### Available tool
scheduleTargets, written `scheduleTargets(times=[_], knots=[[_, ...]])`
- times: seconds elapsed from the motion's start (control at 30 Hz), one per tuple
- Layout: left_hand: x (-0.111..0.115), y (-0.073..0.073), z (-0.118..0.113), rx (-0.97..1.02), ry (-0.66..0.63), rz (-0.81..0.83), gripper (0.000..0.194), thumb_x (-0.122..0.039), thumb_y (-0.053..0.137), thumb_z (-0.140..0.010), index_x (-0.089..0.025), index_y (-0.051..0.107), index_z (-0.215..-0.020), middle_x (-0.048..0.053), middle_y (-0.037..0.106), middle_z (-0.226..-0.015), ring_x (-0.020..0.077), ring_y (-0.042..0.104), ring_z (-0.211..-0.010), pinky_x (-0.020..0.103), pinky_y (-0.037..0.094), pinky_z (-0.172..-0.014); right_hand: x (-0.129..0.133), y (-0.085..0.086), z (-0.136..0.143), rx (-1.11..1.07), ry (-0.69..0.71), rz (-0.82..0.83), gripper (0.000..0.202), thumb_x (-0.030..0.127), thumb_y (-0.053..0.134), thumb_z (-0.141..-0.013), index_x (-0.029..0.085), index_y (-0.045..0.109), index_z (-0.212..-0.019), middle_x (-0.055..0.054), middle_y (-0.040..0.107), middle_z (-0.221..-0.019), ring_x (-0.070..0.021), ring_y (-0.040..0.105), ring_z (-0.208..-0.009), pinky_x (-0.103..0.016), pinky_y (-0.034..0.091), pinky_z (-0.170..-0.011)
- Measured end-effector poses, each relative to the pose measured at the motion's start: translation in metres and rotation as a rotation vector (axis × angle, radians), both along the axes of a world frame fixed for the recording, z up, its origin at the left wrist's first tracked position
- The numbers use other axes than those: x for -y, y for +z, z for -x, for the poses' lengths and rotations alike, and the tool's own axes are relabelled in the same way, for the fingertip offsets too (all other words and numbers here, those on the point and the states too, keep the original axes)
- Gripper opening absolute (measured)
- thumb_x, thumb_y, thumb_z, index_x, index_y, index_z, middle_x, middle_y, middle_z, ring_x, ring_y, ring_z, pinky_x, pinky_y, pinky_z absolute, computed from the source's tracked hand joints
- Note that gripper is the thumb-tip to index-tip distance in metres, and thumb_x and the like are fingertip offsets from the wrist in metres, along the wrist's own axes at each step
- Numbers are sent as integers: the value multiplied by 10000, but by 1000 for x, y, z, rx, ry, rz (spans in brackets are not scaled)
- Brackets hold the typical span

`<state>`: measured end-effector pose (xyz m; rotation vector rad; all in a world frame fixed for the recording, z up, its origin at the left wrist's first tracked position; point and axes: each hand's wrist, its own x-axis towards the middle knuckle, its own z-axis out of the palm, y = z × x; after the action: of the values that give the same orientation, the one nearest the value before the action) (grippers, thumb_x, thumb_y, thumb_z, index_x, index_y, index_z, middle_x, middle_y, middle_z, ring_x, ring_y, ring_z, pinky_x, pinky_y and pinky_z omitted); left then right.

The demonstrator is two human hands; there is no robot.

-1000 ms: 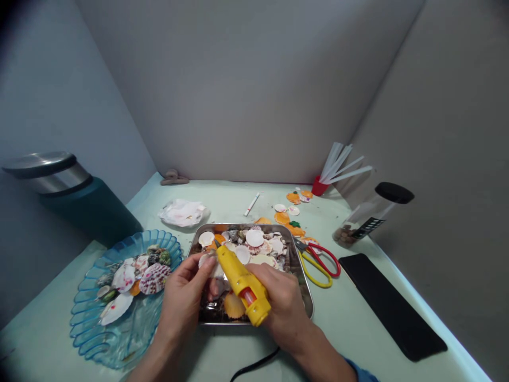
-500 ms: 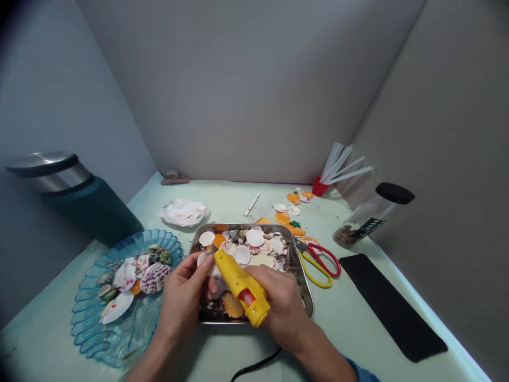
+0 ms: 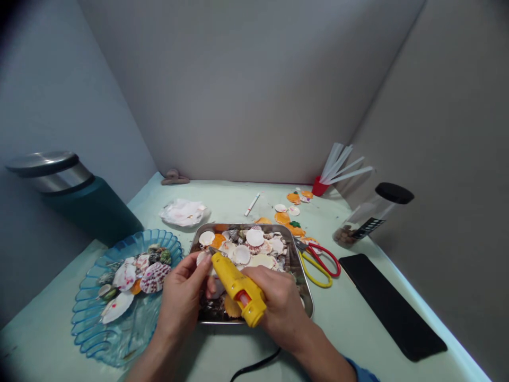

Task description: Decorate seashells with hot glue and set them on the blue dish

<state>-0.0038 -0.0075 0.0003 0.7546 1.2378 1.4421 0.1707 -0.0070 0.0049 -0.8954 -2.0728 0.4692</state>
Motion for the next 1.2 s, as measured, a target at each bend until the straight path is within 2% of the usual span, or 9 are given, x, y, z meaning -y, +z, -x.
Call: scheduleTargets(times=[0.9, 1.2], knots=[[0, 1, 3, 23, 132, -9, 324, -410, 711, -740, -146, 610, -900, -58, 556, -421, 75, 422, -366, 157, 331, -396, 0, -1, -1, 11, -35, 6, 133, 292, 557, -889, 187, 638, -900, -49, 714, -759, -166, 655, -619, -233, 453, -533], [0, -1, 3, 0, 120, -17, 306, -407, 701, -753, -150, 613, -894, -61, 548, -413, 71, 425, -373, 151, 328, -403, 0, 1, 0, 13, -22, 15, 155, 309, 558, -894, 176, 632, -870, -49, 696, -729, -168, 642, -599, -242, 442, -531]])
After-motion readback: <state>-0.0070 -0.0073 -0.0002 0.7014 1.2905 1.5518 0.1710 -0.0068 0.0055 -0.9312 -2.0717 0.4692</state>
